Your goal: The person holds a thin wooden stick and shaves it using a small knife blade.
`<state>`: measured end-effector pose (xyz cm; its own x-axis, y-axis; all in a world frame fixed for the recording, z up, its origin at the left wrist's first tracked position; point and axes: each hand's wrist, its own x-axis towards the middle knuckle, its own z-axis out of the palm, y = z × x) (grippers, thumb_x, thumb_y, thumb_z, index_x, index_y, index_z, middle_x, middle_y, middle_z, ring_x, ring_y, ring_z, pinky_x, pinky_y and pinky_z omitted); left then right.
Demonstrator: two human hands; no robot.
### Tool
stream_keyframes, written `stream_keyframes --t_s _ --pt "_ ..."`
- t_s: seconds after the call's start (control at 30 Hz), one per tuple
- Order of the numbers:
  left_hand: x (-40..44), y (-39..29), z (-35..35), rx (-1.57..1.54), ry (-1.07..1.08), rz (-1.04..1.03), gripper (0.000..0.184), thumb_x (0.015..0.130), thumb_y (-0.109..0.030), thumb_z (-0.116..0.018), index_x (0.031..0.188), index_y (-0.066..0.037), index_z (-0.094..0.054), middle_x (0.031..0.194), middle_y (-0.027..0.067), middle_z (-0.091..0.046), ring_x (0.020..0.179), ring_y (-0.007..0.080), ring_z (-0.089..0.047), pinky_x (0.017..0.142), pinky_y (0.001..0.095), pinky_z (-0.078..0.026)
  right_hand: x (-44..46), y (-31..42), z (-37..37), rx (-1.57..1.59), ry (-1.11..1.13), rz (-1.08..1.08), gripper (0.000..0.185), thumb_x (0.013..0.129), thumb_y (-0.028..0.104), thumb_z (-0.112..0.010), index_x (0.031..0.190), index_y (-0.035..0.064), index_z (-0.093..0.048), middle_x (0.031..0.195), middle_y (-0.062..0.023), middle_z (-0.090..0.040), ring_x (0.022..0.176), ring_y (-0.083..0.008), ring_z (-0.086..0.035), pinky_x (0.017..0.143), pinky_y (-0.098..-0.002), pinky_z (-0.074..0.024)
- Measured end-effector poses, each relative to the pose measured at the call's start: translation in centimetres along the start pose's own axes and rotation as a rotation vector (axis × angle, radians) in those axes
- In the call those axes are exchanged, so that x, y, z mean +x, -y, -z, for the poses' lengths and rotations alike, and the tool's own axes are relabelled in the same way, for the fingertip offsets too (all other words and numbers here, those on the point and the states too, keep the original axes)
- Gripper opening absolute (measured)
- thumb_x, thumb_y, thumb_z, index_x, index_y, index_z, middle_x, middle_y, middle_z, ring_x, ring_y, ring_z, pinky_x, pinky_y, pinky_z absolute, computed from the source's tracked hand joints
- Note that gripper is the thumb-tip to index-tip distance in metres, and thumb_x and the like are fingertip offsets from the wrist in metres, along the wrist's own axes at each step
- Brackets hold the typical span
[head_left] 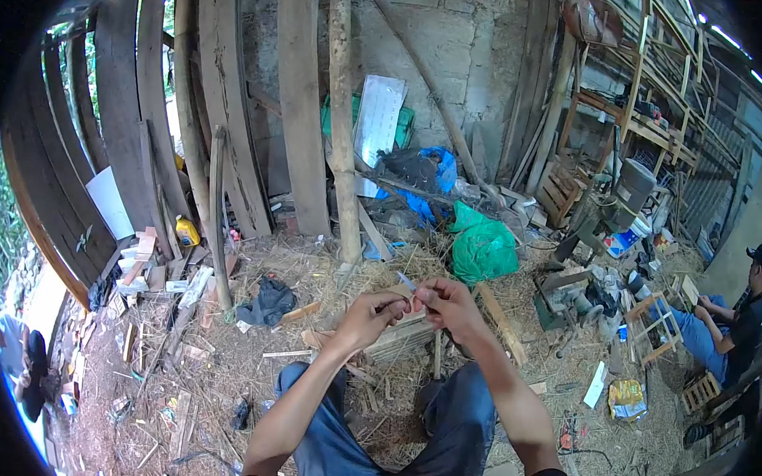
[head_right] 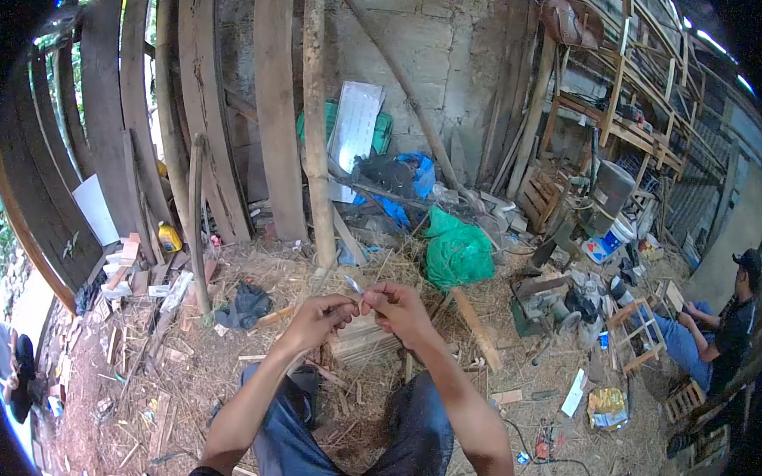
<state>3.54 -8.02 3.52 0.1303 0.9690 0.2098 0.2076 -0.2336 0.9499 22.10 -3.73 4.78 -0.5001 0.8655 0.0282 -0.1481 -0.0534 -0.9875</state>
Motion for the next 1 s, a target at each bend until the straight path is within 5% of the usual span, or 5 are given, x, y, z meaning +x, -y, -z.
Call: stream_keyframes --t_s 0.1,0.17,0.47,0.83,1.0 --pt "-0.6 0.7 0.3 -0.075 0.064 -0.023 0.013 0.088 -0.008 -0.058 0.095 0.001 -0.065 0.081 0.0063 -0.064 0.068 0.0114 -0.056 0.062 0.0273 -0.046 0.6 0.5 2.6 -0.042 -0.081 0.025 0.015 0.091 0.017 -0.057 0.096 0.0032 -0.058 0.073 -0.0013 -0.059 0.048 -0.0036 -0.039 0.040 -0.0195 -0.0286" --pt "-1.6 0.2 0.8 0.153 -0.026 -0.138 0.013 0.085 -0.005 -0.060 0.096 -0.001 -0.066 0.081 0.0097 -0.064 0.070 0.0177 -0.060 0.063 0.0306 -0.047 1.0 1.9 4.5 0.066 -0.203 0.049 0.016 0.091 0.017 -0.057 0.097 0.0027 -0.059 0.072 -0.0004 -0.058 0.048 -0.0036 -0.039 0.040 -0.0194 -0.0287" --pt "-1.0 -1.3 -1.9 0.567 -0.281 -0.359 0.016 0.079 0.005 -0.057 0.092 -0.002 -0.065 0.079 0.0154 -0.053 0.073 0.0361 -0.057 0.063 0.0400 -0.045 0.0 -0.8 -0.2 0.032 -0.035 -0.004 0.019 0.090 0.021 -0.060 0.091 0.0023 -0.061 0.071 -0.0004 -0.058 0.049 -0.0034 -0.040 0.040 -0.0195 -0.0279" --pt "-3.4 -0.5 0.8 0.539 -0.236 -0.410 0.019 0.074 0.008 -0.060 0.090 0.000 -0.067 0.074 0.0152 -0.054 0.067 0.0318 -0.056 0.061 0.0361 -0.044 1.4 1.9 7.2 0.149 -0.275 0.052 0.014 0.090 0.015 -0.058 0.095 0.0032 -0.062 0.071 0.0015 -0.058 0.047 -0.0035 -0.037 0.040 -0.0194 -0.0279" --pt "-1.9 -0.7 0.4 0.574 -0.226 -0.331 0.023 0.074 0.010 -0.054 0.091 0.000 -0.065 0.080 0.0170 -0.053 0.072 0.0343 -0.057 0.062 0.0408 -0.046 1.0 0.8 3.5 0.170 -0.240 -0.001 0.013 0.090 0.015 -0.058 0.094 0.0029 -0.060 0.071 0.0018 -0.056 0.047 -0.0034 -0.036 0.040 -0.0199 -0.0266"
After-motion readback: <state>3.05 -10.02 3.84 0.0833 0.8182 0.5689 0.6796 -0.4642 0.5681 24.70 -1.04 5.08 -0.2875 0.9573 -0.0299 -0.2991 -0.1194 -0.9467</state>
